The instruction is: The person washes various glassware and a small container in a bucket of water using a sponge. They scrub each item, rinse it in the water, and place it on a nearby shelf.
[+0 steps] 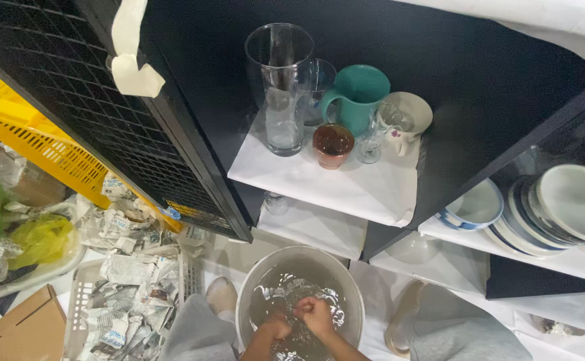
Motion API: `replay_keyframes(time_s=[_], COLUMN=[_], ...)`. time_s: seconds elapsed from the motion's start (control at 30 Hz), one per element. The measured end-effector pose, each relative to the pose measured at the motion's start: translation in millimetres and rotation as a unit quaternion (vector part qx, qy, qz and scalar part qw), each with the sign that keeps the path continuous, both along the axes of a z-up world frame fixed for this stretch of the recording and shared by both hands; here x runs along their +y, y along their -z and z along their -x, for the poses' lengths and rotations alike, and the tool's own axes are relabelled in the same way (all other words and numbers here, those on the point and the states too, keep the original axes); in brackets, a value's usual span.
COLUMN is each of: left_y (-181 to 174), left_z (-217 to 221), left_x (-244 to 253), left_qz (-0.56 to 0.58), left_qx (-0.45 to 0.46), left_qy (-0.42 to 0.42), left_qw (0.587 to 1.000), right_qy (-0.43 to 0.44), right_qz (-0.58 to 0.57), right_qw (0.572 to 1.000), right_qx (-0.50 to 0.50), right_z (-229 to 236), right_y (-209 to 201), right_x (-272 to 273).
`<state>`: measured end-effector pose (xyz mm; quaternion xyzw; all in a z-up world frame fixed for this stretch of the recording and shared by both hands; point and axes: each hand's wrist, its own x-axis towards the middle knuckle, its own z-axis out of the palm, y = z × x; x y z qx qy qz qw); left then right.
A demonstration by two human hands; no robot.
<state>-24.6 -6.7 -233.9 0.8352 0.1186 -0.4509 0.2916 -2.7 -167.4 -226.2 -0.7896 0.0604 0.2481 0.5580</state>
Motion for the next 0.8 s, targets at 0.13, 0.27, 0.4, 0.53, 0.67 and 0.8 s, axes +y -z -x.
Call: replay_keyframes(time_s=[0.13, 0.27, 0.4, 0.53, 0.67, 0.8], left_y=[-2, -6, -10, -13, -14, -14], left_z=[2, -1, -1, 4, 8, 9], left_x=[4, 3, 4, 4, -2, -4], left_qz=[0.047, 0.087, 0.069, 0.055, 0.007, -0.031], left_qx=[0.041, -0.001, -0.084, -0.153, -0.077, -0.064], left_qy=[-0.095, -0.175, -0.11, -0.117, -0.016, 0.111], left_qw=[0.993, 0.981, 0.988, 0.98, 0.997, 0.991], right_qy=[0.016, 0.032, 0.088, 0.123, 0.095, 0.053], right_qz=[-0.051, -0.034, -0.019, -0.003, -0.076, -0.061], right_qw=[0.994, 0.98, 0.966, 0.992, 0.956, 0.916], right_qx=[-0.098, -0.192, -0.242, -0.027, 0.266, 0.393], right_z=[4, 2, 1, -6, -5, 0], right_y=[-18, -40, -41, -22, -8, -5], right_x=[6, 4, 2, -4, -8, -7])
